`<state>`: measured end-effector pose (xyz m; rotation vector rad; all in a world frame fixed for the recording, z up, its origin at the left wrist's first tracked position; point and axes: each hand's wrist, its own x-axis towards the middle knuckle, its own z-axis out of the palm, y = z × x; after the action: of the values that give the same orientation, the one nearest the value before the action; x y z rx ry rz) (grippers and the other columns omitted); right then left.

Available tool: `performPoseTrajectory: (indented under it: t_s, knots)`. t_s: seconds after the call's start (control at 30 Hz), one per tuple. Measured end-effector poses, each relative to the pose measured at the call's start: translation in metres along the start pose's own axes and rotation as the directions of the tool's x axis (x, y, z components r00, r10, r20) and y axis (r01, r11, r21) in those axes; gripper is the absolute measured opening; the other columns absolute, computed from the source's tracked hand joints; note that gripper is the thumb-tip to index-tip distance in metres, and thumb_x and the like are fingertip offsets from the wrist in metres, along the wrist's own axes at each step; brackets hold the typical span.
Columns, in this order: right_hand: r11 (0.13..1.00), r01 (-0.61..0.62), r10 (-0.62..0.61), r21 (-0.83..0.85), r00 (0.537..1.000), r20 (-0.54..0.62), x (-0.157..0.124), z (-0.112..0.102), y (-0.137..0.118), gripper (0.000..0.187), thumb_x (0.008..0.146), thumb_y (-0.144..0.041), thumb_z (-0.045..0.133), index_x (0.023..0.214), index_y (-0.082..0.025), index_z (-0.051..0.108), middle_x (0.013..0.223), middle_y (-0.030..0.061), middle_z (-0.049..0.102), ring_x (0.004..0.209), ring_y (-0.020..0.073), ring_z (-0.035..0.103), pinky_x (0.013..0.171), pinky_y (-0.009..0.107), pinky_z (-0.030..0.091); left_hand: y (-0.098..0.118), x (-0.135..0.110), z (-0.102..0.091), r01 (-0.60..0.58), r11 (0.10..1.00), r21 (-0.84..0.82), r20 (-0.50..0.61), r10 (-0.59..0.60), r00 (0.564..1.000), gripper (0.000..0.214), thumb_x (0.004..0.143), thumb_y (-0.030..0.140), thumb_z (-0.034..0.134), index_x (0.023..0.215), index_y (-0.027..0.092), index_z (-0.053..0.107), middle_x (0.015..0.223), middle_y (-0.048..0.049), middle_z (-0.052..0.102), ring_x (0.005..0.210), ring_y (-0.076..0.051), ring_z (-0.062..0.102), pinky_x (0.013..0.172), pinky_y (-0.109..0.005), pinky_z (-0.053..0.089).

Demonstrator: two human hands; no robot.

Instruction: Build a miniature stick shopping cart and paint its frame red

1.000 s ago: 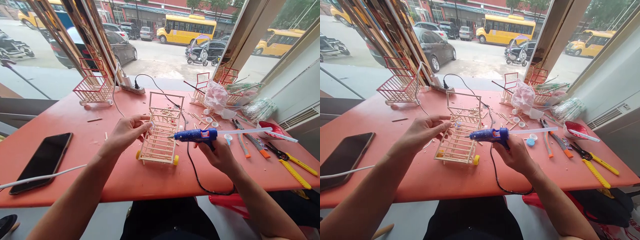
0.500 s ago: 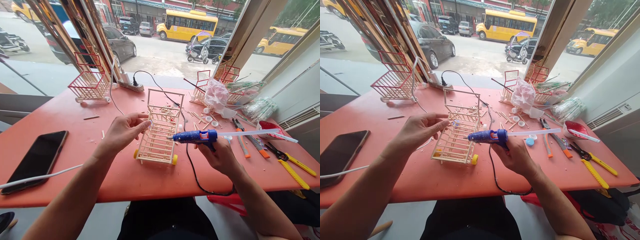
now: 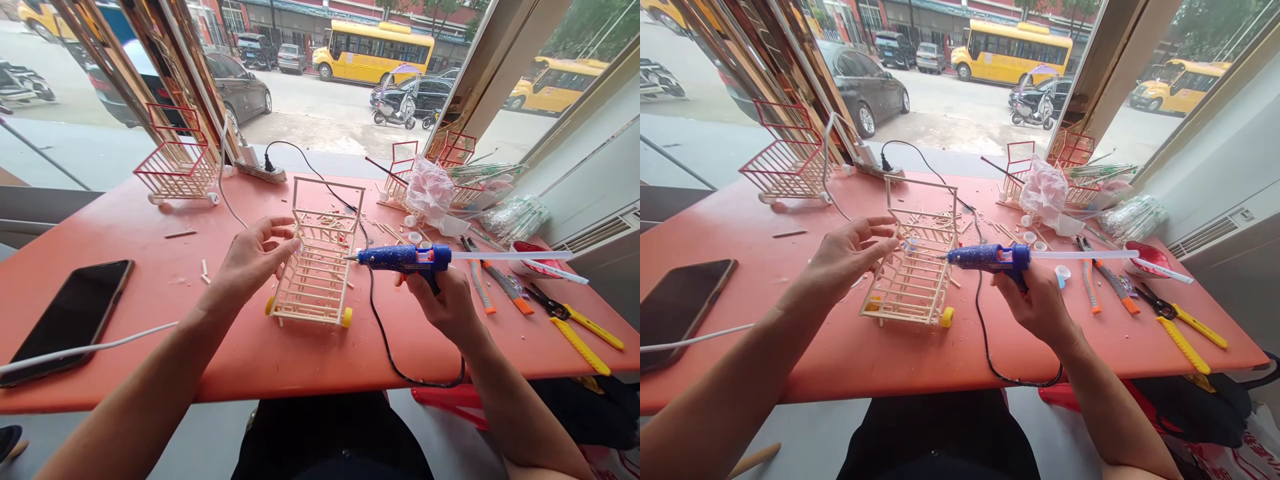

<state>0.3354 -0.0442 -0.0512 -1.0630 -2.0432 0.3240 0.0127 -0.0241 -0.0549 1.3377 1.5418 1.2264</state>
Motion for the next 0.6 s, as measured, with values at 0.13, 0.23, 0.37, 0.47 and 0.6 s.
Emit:
performPoseTrajectory:
  t_s: [0.13, 0.23, 0.37, 0.47, 0.6]
  knots:
    - [1.000, -0.017, 0.017, -0.011, 1.000, -0.004, 0.000, 0.000, 0.000, 0.036, 0.108, -0.045, 0.060, 0.084, -0.021, 0.074, 0.058, -0.0023, 0.056, 0.045, 0.0118, 0.043, 0.048, 0.031, 0.033, -0.001, -0.001, 0.001, -0.014, 1.000, 0.011, -0.004, 0.014, 1.000, 0.076, 0.073, 0.048, 0.084, 0.138, 0.013, 0.072, 0.132, -0.0180, 0.074, 0.068, -0.014, 0.065, 0.049, -0.025, 0.050]
    - [1.000, -0.019, 0.019, -0.011, 1.000, -0.006, 0.001, 0.000, 0.000, 0.039, 0.108, -0.047, 0.061, 0.082, -0.021, 0.073, 0.056, -0.0031, 0.054, 0.045, 0.0109, 0.042, 0.047, 0.030, 0.032, -0.006, -0.001, 0.003, -0.052, 0.998, -0.031, 0.007, 0.052, 0.999, 0.076, 0.074, 0.044, 0.084, 0.143, 0.015, 0.071, 0.143, -0.0190, 0.071, 0.063, -0.010, 0.062, 0.049, -0.025, 0.052]
    - [0.999, -0.035, 0.035, -0.021, 0.999, -0.005, 0.001, -0.001, 0.001, 0.040, 0.107, -0.048, 0.061, 0.082, -0.020, 0.074, 0.056, -0.0029, 0.054, 0.045, 0.0109, 0.043, 0.047, 0.029, 0.032, -0.009, 0.000, 0.006, -0.091, 0.993, -0.080, 0.019, 0.092, 0.996, 0.075, 0.074, 0.041, 0.083, 0.144, 0.017, 0.071, 0.145, -0.0187, 0.071, 0.062, -0.009, 0.061, 0.048, -0.024, 0.052]
    - [0.999, -0.028, 0.028, -0.016, 0.999, -0.017, 0.001, 0.000, 0.002, 0.041, 0.108, -0.050, 0.060, 0.082, -0.021, 0.074, 0.057, -0.0019, 0.057, 0.046, 0.0121, 0.046, 0.048, 0.029, 0.035, -0.004, -0.001, 0.007, -0.077, 0.994, -0.081, 0.027, 0.079, 0.997, 0.072, 0.073, 0.037, 0.081, 0.142, 0.016, 0.072, 0.142, -0.0190, 0.073, 0.060, -0.009, 0.060, 0.047, -0.024, 0.051]
    - [1.000, -0.012, 0.012, 0.003, 0.999, -0.039, 0.002, 0.000, 0.002, 0.044, 0.109, -0.054, 0.059, 0.080, -0.023, 0.071, 0.055, -0.0018, 0.055, 0.045, 0.0126, 0.045, 0.046, 0.030, 0.033, 0.001, -0.003, 0.006, -0.059, 0.996, -0.067, 0.010, 0.060, 0.998, 0.070, 0.073, 0.035, 0.079, 0.140, 0.016, 0.074, 0.140, -0.0178, 0.074, 0.057, -0.008, 0.058, 0.046, -0.023, 0.050]
